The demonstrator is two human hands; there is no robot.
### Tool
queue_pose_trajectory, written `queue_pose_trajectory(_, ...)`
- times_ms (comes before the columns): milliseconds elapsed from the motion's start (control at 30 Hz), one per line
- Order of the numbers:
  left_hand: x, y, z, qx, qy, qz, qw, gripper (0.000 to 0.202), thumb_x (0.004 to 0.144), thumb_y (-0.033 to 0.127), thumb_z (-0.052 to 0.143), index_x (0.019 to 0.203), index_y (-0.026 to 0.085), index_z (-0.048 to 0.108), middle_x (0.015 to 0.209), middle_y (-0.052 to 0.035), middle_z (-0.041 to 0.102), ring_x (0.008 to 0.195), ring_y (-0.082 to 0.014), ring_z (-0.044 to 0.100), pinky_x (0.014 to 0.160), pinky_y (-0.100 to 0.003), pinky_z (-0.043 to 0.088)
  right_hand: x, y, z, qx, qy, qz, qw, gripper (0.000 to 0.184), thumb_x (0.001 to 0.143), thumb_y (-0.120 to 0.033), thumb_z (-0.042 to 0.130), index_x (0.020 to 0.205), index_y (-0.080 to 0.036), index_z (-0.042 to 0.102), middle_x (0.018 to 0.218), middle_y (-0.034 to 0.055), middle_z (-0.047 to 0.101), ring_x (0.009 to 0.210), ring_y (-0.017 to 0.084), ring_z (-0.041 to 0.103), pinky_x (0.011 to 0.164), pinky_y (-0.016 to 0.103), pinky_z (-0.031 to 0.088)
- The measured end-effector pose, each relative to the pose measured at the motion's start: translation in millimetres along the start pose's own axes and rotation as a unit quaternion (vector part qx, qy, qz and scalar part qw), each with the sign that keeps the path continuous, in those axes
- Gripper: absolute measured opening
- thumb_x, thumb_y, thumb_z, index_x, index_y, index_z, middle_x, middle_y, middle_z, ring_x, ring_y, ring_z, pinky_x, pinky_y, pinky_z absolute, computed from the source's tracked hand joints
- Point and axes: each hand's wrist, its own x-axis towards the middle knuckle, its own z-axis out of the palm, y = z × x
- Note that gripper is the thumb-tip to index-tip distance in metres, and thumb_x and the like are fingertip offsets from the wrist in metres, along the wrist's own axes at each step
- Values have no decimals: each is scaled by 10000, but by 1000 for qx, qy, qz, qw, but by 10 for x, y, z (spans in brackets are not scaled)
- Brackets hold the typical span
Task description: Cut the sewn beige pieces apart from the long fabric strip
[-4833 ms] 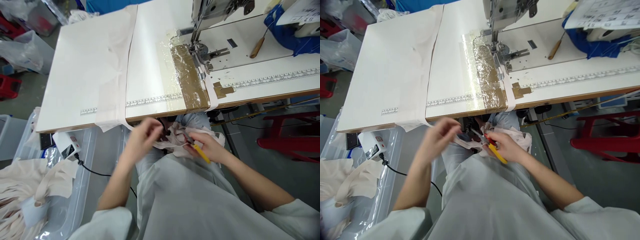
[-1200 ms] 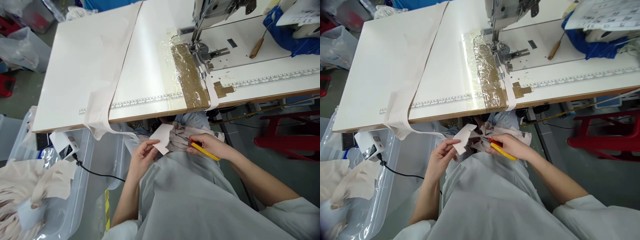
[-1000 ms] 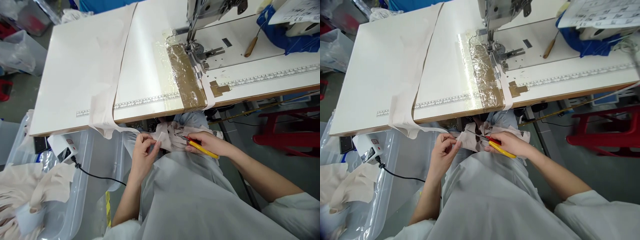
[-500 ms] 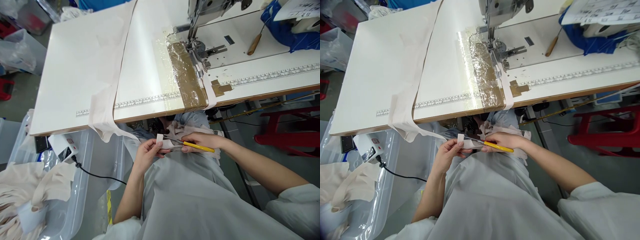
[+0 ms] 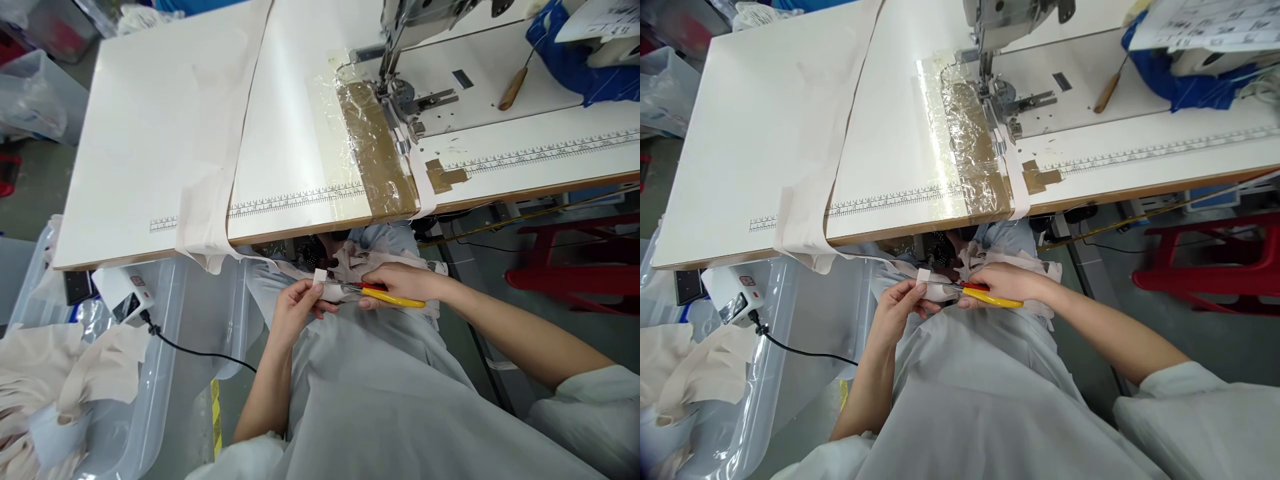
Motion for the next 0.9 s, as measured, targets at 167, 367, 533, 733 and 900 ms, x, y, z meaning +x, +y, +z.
queue_pose_trajectory(167, -16, -15, -12, -2, -4, -1, 1000, 429, 757, 570, 758, 834, 151, 710, 677, -60, 730, 595, -223, 721, 488, -248, 491, -4, -33, 25, -37, 17, 5, 999, 575, 864, -730, 491, 647, -208, 385, 568, -36, 411, 507, 113, 351, 511, 263, 234)
queue_pose_trajectory(367, -28, -18, -20, -11, -9, 1, 1000, 411, 768, 548, 756, 828, 145, 706, 680, -74, 738, 598, -216, 722, 497, -239, 487, -20, -45, 76, -64, 42, 24, 997, 598, 846, -746, 473, 614, -218, 314, 520, -37, 351, 496, 120, 332, 519, 276, 231)
queue_pose_trajectory(533, -32, -20, 3, -14, -13, 3, 1000, 398, 778, 544, 746, 805, 151, 693, 635, -65, 723, 590, -215, 718, 503, -241, 483, -15, -79, 79, -98, 54, 25, 993, 585, 862, -734, 456, 625, -216, 321, 534, -24, 383, 497, 124, 324, 528, 277, 213)
queue_pose_trajectory(733, -43, -7, -2, -16, -32, -1, 999, 396, 778, 547, 747, 751, 160, 667, 580, -52, 699, 578, -221, 714, 503, -245, 484, 29, -142, 61, -125, 71, 5, 990, 582, 878, -725, 436, 630, -215, 302, 528, -24, 368, 493, 119, 277, 541, 282, 186)
queue_pose_trajectory(900, -31, 17, 58, -2, -34, -9, 999, 464, 765, 607, 740, 829, 157, 647, 642, -55, 710, 628, -236, 730, 562, -272, 527, 27, -95, 87, -58, 106, -3, 993, 619, 864, -778, 430, 623, -217, 323, 531, -35, 358, 497, 117, 312, 529, 273, 209)
